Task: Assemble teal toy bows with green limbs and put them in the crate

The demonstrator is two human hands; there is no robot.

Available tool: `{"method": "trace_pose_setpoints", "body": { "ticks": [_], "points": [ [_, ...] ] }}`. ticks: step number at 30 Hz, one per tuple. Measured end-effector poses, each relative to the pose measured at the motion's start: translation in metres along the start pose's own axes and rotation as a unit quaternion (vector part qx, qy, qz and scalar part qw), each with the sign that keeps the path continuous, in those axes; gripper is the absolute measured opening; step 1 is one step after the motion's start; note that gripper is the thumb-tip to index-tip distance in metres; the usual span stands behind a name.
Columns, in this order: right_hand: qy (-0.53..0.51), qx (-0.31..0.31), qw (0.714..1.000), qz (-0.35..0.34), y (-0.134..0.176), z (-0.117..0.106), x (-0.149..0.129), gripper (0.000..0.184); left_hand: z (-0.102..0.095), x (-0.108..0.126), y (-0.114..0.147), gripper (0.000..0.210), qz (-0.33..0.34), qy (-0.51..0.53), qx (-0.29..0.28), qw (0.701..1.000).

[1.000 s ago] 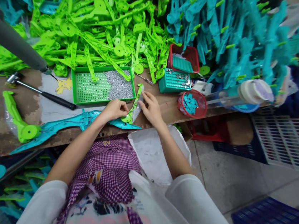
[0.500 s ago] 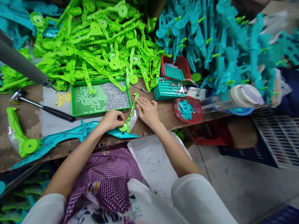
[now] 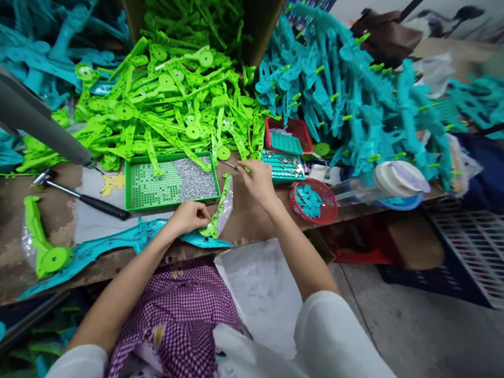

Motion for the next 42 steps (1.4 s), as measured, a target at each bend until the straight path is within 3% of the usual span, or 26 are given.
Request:
{"method": "trace_pose_setpoints", "body": {
  "ticks": [4, 6, 10, 14, 17, 23, 28, 31, 33, 35, 36, 38, 40, 42],
  "points": [
    [0.01, -0.056, 0.997, -0.042, 0.009, 0.009, -0.004, 0.031, -0.001, 0.001, 0.002, 0.015, -0.01, -0.004, 0.005, 1.0],
    [0.035, -0.039, 0.998, -0.026, 0.008, 0.007, -0.001, 0.033, -0.001, 0.002, 0.002, 0.015, -0.013, -0.002, 0.003, 1.0],
    [0.153, 0.042, 0.986, 0.048, -0.028, 0.002, 0.01, 0.036, -0.002, 0.005, 0.002, 0.015, -0.021, -0.006, -0.009, 1.0],
    [0.215, -0.006, 0.974, 0.066, -0.071, 0.021, 0.018, 0.036, -0.005, 0.01, 0.003, 0.016, -0.022, -0.037, -0.018, 0.999],
    [0.216, -0.026, 0.974, 0.067, -0.08, 0.024, 0.015, 0.036, -0.005, 0.011, 0.004, 0.015, -0.02, -0.05, -0.026, 0.998],
    [0.194, 0.034, 0.977, 0.086, -0.072, -0.01, -0.008, 0.036, -0.005, 0.012, 0.005, 0.014, -0.011, -0.04, -0.024, 0.999],
    [0.106, 0.125, 0.976, 0.145, -0.05, -0.047, 0.003, 0.038, -0.006, 0.018, 0.008, 0.009, 0.008, -0.09, -0.012, 0.996],
    [0.026, 0.177, 0.968, 0.175, -0.008, -0.064, 0.01, 0.04, -0.014, 0.037, 0.029, 0.012, 0.074, -0.129, 0.072, 0.986],
    [-0.046, 0.138, 0.98, 0.134, 0.026, -0.068, -0.002, 0.038, -0.029, 0.058, 0.06, 0.019, 0.159, -0.163, 0.201, 0.953],
    [-0.132, 0.003, 0.99, 0.045, 0.061, -0.063, -0.031, 0.035, -0.043, 0.076, 0.1, 0.035, 0.235, -0.214, 0.331, 0.889],
    [-0.17, -0.079, 0.982, -0.005, 0.079, -0.06, -0.049, 0.034, -0.045, 0.081, 0.116, 0.043, 0.253, -0.248, 0.364, 0.862],
    [-0.217, -0.187, 0.957, -0.047, 0.106, -0.06, -0.074, 0.031, -0.044, 0.08, 0.133, 0.049, 0.28, -0.29, 0.345, 0.847],
    [-0.247, -0.25, 0.934, -0.067, 0.115, -0.059, -0.081, 0.033, -0.035, 0.07, 0.137, 0.044, 0.3, -0.277, 0.265, 0.873],
    [-0.279, -0.255, 0.923, -0.074, 0.107, -0.053, -0.071, 0.041, -0.031, 0.054, 0.138, 0.035, 0.278, -0.21, 0.213, 0.913]
  ]
}}
Point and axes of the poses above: each hand's wrist, its own y-axis away from the middle knuckle, its own z-axis out of the palm, x = y × z, the point moved 7 cm from there along -y, towards the middle knuckle, and after that the axes turned 3 degrees about -z, right-handed, at the moved point
